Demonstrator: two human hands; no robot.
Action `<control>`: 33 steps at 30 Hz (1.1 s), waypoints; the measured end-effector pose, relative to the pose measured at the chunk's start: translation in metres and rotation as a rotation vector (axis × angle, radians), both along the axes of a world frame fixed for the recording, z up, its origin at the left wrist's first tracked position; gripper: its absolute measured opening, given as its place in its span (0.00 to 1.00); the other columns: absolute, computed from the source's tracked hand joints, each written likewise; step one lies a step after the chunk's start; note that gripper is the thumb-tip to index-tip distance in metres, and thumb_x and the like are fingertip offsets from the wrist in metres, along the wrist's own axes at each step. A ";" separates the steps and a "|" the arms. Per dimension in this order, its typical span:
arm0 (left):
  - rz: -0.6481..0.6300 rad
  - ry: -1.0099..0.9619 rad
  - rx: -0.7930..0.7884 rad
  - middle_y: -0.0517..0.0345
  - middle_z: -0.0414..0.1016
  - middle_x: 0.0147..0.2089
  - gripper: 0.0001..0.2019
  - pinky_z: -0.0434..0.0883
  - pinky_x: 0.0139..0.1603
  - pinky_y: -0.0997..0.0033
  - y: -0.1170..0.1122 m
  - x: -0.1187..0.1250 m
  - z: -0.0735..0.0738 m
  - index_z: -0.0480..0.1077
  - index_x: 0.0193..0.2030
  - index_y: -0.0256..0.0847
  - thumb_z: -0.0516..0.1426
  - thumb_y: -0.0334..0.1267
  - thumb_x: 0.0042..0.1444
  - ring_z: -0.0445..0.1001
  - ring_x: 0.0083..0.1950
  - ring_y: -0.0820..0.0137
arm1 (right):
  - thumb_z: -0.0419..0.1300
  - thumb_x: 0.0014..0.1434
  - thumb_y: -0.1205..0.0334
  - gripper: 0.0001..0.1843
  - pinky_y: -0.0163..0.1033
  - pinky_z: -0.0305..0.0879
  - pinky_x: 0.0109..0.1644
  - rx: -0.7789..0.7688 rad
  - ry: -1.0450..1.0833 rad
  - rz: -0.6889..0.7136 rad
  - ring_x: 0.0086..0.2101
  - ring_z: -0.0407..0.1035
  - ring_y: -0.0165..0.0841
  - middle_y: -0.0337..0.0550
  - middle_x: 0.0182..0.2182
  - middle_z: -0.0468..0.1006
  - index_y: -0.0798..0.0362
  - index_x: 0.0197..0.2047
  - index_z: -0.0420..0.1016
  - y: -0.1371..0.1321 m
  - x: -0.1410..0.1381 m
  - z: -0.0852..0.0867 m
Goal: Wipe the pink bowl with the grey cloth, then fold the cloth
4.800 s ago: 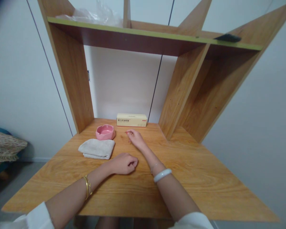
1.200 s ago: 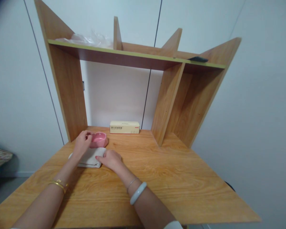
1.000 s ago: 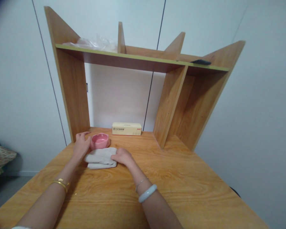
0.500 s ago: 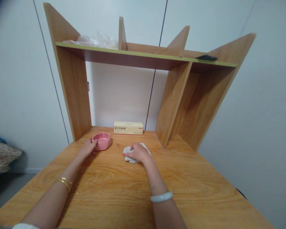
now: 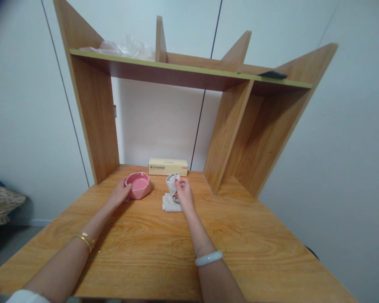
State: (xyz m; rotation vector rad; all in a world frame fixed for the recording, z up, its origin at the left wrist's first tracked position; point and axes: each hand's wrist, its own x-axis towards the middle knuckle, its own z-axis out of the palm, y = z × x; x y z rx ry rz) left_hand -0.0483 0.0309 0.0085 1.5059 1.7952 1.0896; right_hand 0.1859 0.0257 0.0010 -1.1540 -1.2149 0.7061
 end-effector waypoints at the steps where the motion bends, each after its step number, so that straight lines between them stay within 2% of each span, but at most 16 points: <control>1: -0.035 0.031 0.067 0.40 0.69 0.52 0.22 0.74 0.35 0.64 -0.001 0.004 -0.001 0.60 0.57 0.34 0.48 0.38 0.57 0.75 0.42 0.61 | 0.53 0.52 0.44 0.18 0.27 0.52 0.16 0.040 0.022 0.004 0.13 0.57 0.23 0.26 0.17 0.61 0.49 0.32 0.56 -0.001 -0.003 -0.001; 3: -0.113 0.111 0.209 0.41 0.68 0.54 0.22 0.70 0.49 0.60 -0.004 0.014 -0.003 0.61 0.57 0.32 0.50 0.36 0.54 0.70 0.53 0.59 | 0.52 0.53 0.44 0.17 0.28 0.56 0.17 0.105 0.021 0.030 0.15 0.59 0.24 0.28 0.20 0.64 0.49 0.33 0.57 -0.003 -0.008 -0.003; 5: -0.195 0.178 0.309 0.43 0.67 0.55 0.23 0.63 0.58 0.58 -0.009 0.025 -0.004 0.62 0.56 0.33 0.49 0.34 0.52 0.65 0.57 0.60 | 0.51 0.55 0.46 0.15 0.30 0.59 0.21 0.148 -0.055 0.072 0.19 0.62 0.25 0.31 0.23 0.66 0.49 0.33 0.58 -0.006 -0.013 -0.005; 7: -0.292 0.208 0.375 0.45 0.67 0.55 0.22 0.60 0.60 0.59 -0.016 0.035 -0.004 0.63 0.55 0.34 0.48 0.32 0.52 0.65 0.57 0.62 | 0.52 0.54 0.49 0.13 0.33 0.63 0.27 0.177 -0.215 0.065 0.24 0.65 0.28 0.35 0.26 0.68 0.50 0.33 0.60 -0.008 -0.017 -0.006; 9: -0.369 0.227 0.421 0.48 0.68 0.55 0.23 0.61 0.60 0.61 -0.023 0.043 -0.003 0.64 0.55 0.36 0.47 0.32 0.51 0.66 0.56 0.64 | 0.56 0.52 0.53 0.12 0.36 0.65 0.35 0.180 -0.391 -0.012 0.32 0.68 0.33 0.41 0.31 0.71 0.52 0.36 0.63 -0.011 -0.018 -0.005; 11: -0.400 0.254 0.440 0.50 0.67 0.55 0.23 0.62 0.59 0.61 -0.030 0.048 0.000 0.63 0.56 0.38 0.47 0.32 0.51 0.66 0.56 0.64 | 0.58 0.48 0.58 0.20 0.39 0.64 0.40 0.097 -0.517 -0.112 0.38 0.69 0.37 0.47 0.38 0.73 0.54 0.45 0.63 -0.013 -0.017 -0.003; 13: -0.407 0.289 0.448 0.51 0.66 0.56 0.24 0.61 0.59 0.61 -0.034 0.050 0.003 0.62 0.57 0.40 0.47 0.32 0.52 0.66 0.57 0.64 | 0.58 0.48 0.60 0.28 0.40 0.64 0.40 -0.071 -0.619 -0.158 0.40 0.70 0.40 0.50 0.40 0.74 0.56 0.53 0.60 -0.014 -0.015 -0.002; 16: -0.423 0.311 0.475 0.50 0.64 0.58 0.23 0.60 0.60 0.60 -0.035 0.052 0.004 0.61 0.59 0.41 0.47 0.35 0.55 0.64 0.58 0.63 | 0.55 0.52 0.61 0.19 0.39 0.63 0.40 -0.265 -0.760 -0.147 0.41 0.71 0.40 0.50 0.39 0.76 0.54 0.48 0.68 -0.015 -0.012 -0.001; 18: -0.404 0.260 0.493 0.48 0.62 0.59 0.24 0.59 0.61 0.58 -0.034 0.056 0.000 0.58 0.60 0.40 0.48 0.40 0.57 0.63 0.59 0.61 | 0.52 0.54 0.62 0.14 0.37 0.62 0.41 -0.286 -0.775 -0.141 0.41 0.71 0.39 0.49 0.39 0.77 0.53 0.43 0.72 -0.014 -0.009 -0.002; 21: -0.364 0.104 0.453 0.40 0.57 0.62 0.36 0.56 0.63 0.54 -0.033 0.065 -0.010 0.48 0.65 0.35 0.54 0.49 0.53 0.58 0.63 0.57 | 0.50 0.56 0.63 0.14 0.35 0.62 0.40 -0.275 -0.698 -0.180 0.39 0.72 0.38 0.49 0.37 0.78 0.55 0.42 0.73 -0.013 -0.005 -0.005; 23: -0.426 -0.007 0.383 0.37 0.54 0.64 0.45 0.56 0.63 0.54 -0.034 0.072 -0.016 0.39 0.67 0.34 0.58 0.50 0.50 0.56 0.64 0.56 | 0.49 0.57 0.62 0.15 0.35 0.63 0.39 -0.266 -0.648 -0.199 0.38 0.72 0.38 0.50 0.37 0.78 0.57 0.41 0.73 -0.012 -0.003 -0.008; 26: -0.505 -0.149 0.327 0.37 0.53 0.65 0.48 0.60 0.61 0.58 -0.037 0.078 -0.018 0.31 0.68 0.34 0.57 0.48 0.51 0.60 0.63 0.58 | 0.49 0.57 0.61 0.15 0.34 0.64 0.38 -0.222 -0.583 -0.158 0.37 0.72 0.36 0.48 0.36 0.78 0.57 0.41 0.73 -0.010 -0.003 -0.011; 30: -0.430 -0.147 0.375 0.40 0.54 0.65 0.44 0.59 0.62 0.60 -0.036 0.074 -0.016 0.37 0.68 0.34 0.58 0.44 0.50 0.59 0.63 0.59 | 0.53 0.56 0.59 0.17 0.35 0.64 0.40 -0.171 -0.543 -0.129 0.39 0.72 0.35 0.45 0.39 0.78 0.54 0.48 0.71 -0.011 -0.006 -0.010; 33: -0.393 -0.033 0.413 0.41 0.56 0.65 0.43 0.58 0.62 0.59 -0.034 0.067 -0.013 0.42 0.67 0.35 0.59 0.41 0.48 0.59 0.63 0.58 | 0.56 0.55 0.57 0.29 0.37 0.64 0.42 -0.179 -0.612 -0.239 0.42 0.71 0.39 0.49 0.41 0.77 0.54 0.59 0.60 -0.016 -0.008 -0.002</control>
